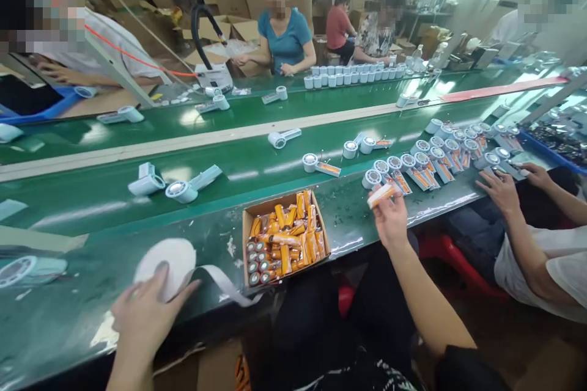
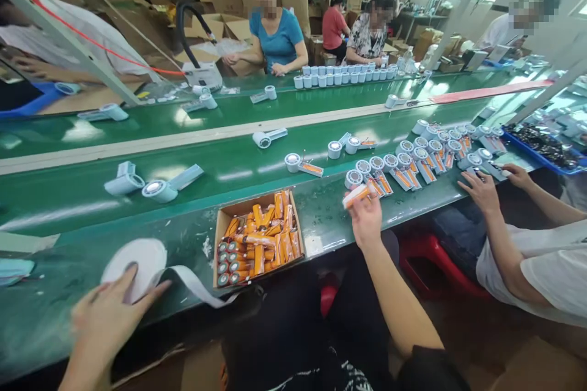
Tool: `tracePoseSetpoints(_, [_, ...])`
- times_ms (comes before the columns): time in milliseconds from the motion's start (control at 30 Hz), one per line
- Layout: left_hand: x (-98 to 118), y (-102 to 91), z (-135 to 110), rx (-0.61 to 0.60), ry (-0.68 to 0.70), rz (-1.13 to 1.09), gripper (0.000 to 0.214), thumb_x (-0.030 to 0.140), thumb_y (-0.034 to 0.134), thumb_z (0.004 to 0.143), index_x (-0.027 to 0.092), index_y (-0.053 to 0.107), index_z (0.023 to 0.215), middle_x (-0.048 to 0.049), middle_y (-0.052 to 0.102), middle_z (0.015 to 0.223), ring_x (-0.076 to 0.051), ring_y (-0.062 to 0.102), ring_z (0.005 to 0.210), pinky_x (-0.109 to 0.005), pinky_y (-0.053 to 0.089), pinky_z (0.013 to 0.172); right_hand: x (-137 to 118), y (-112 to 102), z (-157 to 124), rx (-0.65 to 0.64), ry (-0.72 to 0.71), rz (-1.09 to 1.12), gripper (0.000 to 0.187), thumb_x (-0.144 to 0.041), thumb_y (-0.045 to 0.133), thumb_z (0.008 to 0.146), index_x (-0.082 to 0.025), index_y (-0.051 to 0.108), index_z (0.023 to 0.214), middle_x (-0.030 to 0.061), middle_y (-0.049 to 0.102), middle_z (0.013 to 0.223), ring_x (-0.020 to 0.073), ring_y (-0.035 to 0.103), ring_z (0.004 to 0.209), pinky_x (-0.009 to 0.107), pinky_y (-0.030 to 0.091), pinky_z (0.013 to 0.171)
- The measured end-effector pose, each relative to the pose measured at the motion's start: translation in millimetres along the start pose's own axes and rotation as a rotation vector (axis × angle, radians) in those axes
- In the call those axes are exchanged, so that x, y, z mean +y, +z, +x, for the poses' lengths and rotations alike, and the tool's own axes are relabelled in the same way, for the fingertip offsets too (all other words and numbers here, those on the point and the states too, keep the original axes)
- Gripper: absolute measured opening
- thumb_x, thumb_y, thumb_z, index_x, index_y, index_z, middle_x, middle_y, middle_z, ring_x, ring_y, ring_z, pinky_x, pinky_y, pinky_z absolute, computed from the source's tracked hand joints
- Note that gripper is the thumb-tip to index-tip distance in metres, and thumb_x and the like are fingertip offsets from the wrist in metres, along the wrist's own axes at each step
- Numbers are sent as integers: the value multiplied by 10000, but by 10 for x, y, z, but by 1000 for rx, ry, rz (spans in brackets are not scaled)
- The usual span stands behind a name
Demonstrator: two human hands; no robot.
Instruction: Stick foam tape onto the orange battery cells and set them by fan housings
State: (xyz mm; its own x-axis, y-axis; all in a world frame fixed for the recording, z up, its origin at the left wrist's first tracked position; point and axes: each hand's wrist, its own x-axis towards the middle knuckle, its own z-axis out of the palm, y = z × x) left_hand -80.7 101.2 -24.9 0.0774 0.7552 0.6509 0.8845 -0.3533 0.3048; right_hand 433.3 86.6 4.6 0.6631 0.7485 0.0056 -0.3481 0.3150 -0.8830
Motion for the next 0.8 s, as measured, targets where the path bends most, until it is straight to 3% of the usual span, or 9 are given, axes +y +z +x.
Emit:
tracePoseSetpoints(100, [-10, 35, 144, 75, -228, 38, 610, 631, 731, 818, 610, 577, 1407, 50, 761, 1148, -474, 638, 1116, -852, 444, 925, 247, -271, -2, -125, 156, -120, 813, -449, 999, 647, -222, 602, 1319, 138, 800, 1170, 290, 803, 950, 450, 658, 886])
tracePoseSetpoints(133, [148, 84, 268, 107, -258, 12, 632, 646, 719, 825, 622, 549, 1433, 76, 727, 1277, -486, 604, 1223, -861, 413, 1004, 307, -313, -8, -145, 167, -138, 807, -464, 998, 644, -208, 604, 1300, 148, 808, 1146, 300, 807, 931, 464, 658, 887])
tracePoseSetpoints(200, [634, 295, 662, 44, -134, -107, 576, 637, 679, 872, 525, 596, 1430, 52, 689, 1379, -453, 584, 1300, -787, 420, 1108, 377, -346, -5, -170, 169, -153, 781, -492, 988, 648, -202, 602, 1262, 157, 816, 1130, 314, 812, 943, 469, 658, 897])
tracePoseSetpoints(300, [1589, 940, 1527, -381, 254, -257, 526, 574, 601, 946, 271, 661, 1371, -88, 726, 1323, -370, 640, 1241, -604, 502, 1119, 403, -348, 22, -190, 167, -180, 744, -498, 969, 666, -218, 594, 1245, 146, 821, 1129, 315, 814, 982, 464, 659, 920])
tracePoseSetpoints(400, [2601, 1809, 2320, -806, 397, -101, 633, 446, 512, 1013, 185, 450, 1586, -155, 562, 1572, -319, 531, 1415, -479, 427, 1208, 403, -353, 49, -245, 184, -235, 726, -450, 976, 655, -214, 608, 1235, 130, 827, 1089, 315, 814, 984, 466, 656, 942])
tracePoseSetpoints(467, [3194, 2319, 2607, -873, 419, -61, 704, 426, 567, 1001, 185, 376, 1634, -189, 493, 1620, -346, 509, 1427, -479, 426, 1189, 406, -353, 67, -269, 189, -247, 725, -434, 980, 650, -209, 611, 1232, 133, 828, 1089, 323, 810, 1015, 473, 650, 961])
tracePoseSetpoints(533, [3625, 2668, 2699, -901, 406, -25, 710, 466, 600, 1003, 184, 397, 1622, -223, 477, 1607, -378, 510, 1416, -514, 446, 1156, 416, -352, 79, -252, 182, -243, 733, -464, 973, 654, -213, 606, 1237, 145, 825, 1119, 333, 803, 1053, 487, 641, 983])
tracePoseSetpoints(667, [3908, 2930, 2691, -928, 321, 36, 625, 536, 614, 1027, 192, 496, 1535, -169, 589, 1456, -316, 626, 1260, -533, 546, 1054, 483, -417, 105, -189, 181, -281, 780, -582, 958, 640, -211, 622, 1239, 171, 819, 1158, 356, 797, 1078, 522, 635, 999])
tracePoseSetpoints(800, [3584, 2949, 2887, -924, 304, 44, 551, 500, 628, 1039, 203, 530, 1493, -126, 636, 1376, -258, 674, 1146, -476, 601, 981, 622, -585, 256, -200, 193, -332, 794, -599, 961, 648, -196, 636, 1250, 169, 815, 1183, 350, 790, 1109, 468, 649, 989])
